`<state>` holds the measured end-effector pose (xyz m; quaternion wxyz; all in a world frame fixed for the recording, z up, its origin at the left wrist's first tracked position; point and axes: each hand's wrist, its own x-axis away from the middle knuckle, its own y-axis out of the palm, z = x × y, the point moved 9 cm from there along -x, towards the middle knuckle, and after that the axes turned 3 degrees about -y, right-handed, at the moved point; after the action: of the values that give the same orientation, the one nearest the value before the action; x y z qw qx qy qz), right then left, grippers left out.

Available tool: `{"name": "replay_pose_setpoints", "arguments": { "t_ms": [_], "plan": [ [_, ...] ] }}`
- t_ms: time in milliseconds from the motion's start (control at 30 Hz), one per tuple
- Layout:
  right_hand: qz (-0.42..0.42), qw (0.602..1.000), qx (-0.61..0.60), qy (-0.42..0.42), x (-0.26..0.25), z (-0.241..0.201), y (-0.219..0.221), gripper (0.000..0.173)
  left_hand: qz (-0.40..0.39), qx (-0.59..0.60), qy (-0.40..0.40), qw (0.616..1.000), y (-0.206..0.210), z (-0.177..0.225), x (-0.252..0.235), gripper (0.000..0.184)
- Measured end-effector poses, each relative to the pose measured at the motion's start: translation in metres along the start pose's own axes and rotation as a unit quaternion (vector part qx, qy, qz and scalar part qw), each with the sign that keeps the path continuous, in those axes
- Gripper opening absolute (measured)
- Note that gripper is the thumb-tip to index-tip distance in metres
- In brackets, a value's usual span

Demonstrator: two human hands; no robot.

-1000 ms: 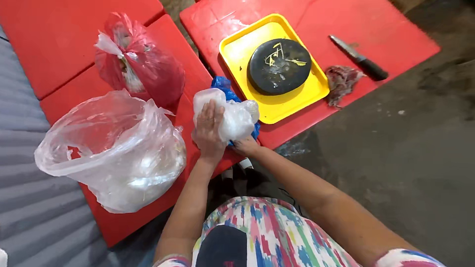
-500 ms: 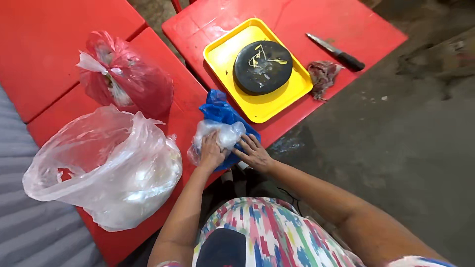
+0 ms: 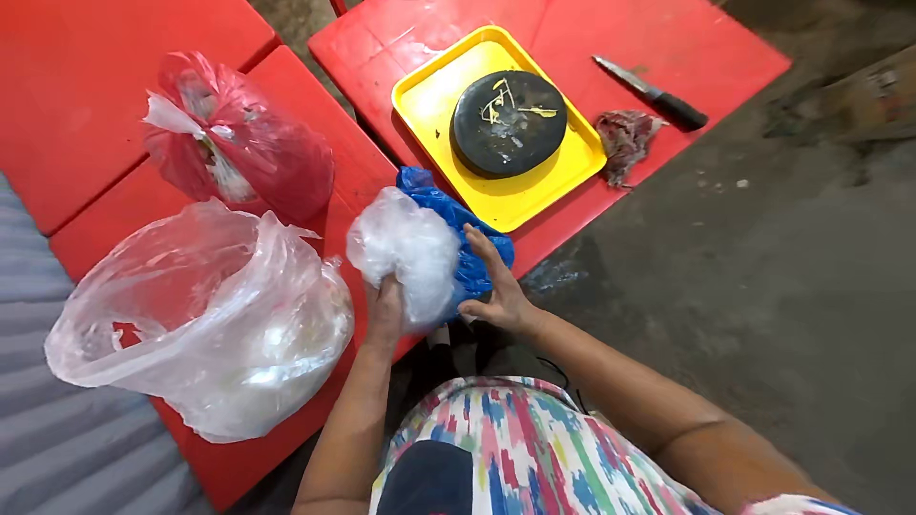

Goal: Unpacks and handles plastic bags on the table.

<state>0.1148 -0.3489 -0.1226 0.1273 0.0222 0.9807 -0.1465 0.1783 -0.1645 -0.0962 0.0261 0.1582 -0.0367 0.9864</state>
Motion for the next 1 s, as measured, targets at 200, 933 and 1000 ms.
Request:
{"name": "replay_pose_setpoints", "arguments": {
  "t_ms": [200, 933, 1000],
  "plan": [
    [-0.025, 0.944, -0.205, 0.259, 0.009, 0.029, -0.007, 0.043, -0.293, -0.092, -0.051, 0.950, 0.057, -0.016, 0.016, 0.037],
    [0.310, 0.928, -0.103, 0.180, 0.140, 0.027, -0.253, 0.027, -0.446, -0.098, 0.152, 0.877, 0.316, 0.035, 0.014, 0.017],
    [0.387, 0.898, -0.105, 0.181, 0.176, 0.026, -0.296, 0.028, -0.460, -0.086, 0.182, 0.865, 0.359, 0.045, 0.032, 0.015]
  ]
}}
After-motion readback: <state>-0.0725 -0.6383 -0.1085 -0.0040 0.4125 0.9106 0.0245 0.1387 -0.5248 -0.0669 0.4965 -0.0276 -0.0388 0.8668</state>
